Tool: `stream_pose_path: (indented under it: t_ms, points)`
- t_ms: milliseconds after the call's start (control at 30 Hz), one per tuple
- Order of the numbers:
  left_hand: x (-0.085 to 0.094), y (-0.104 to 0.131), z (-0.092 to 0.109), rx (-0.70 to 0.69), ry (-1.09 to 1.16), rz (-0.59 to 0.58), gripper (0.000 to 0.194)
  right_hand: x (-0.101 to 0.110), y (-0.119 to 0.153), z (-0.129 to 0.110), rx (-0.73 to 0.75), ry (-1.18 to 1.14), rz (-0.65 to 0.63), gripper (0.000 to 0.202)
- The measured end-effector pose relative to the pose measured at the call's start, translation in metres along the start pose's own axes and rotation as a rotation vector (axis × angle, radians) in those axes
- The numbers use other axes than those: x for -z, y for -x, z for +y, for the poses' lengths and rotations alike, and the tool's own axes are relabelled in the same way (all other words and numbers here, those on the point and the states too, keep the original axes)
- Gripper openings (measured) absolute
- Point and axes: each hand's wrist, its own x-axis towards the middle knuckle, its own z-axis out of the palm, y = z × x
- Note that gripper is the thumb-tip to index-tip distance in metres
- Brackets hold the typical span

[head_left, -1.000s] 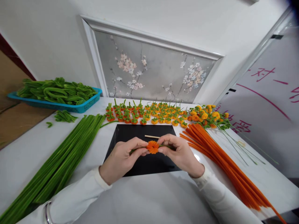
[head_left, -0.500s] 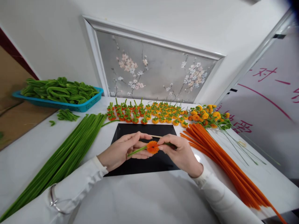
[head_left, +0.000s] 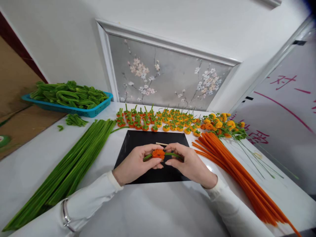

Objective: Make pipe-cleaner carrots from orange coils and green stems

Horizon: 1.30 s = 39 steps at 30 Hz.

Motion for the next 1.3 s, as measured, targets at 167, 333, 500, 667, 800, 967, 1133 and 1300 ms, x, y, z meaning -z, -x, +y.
stream_pose_path:
  t_ms: [167,333,500,667,800,967,1133,1300]
  points:
    - [0.003,-0.002,-0.001,0.006,0.04,0.07,0.033,0.004,0.001,-0.001,0.103,0.114,0.08,0.016]
    - [0.004,-0.001,-0.001,0.047,0.159,-0.025,0.027,-0.003,0.002,-0.001,0.21,0.13,0.123,0.02]
    - [0.009,-0.001,0.005,0.078,0.156,-0.228,0.027,0.0,0.003,0.0,0.263,0.15,0.111,0.021]
    - [0.008,-0.004,0.007,0.159,0.106,-0.154,0.026,-0.002,0.004,0.002,0.271,0.242,0.06,0.019]
    - [0.001,-0.004,0.004,0.276,0.183,-0.124,0.025,-0.008,0.004,0.003,0.23,0.314,0.017,0.019]
    - [0.001,-0.003,0.001,0.292,0.291,-0.09,0.022,-0.008,0.006,0.004,0.206,0.379,0.002,0.019]
    - [0.004,-0.003,-0.003,0.253,0.37,-0.064,0.028,-0.003,0.008,0.005,0.2,0.406,0.042,0.017]
    - [0.002,-0.001,-0.001,0.258,0.366,-0.057,0.034,-0.003,0.009,0.003,0.199,0.433,0.05,0.017]
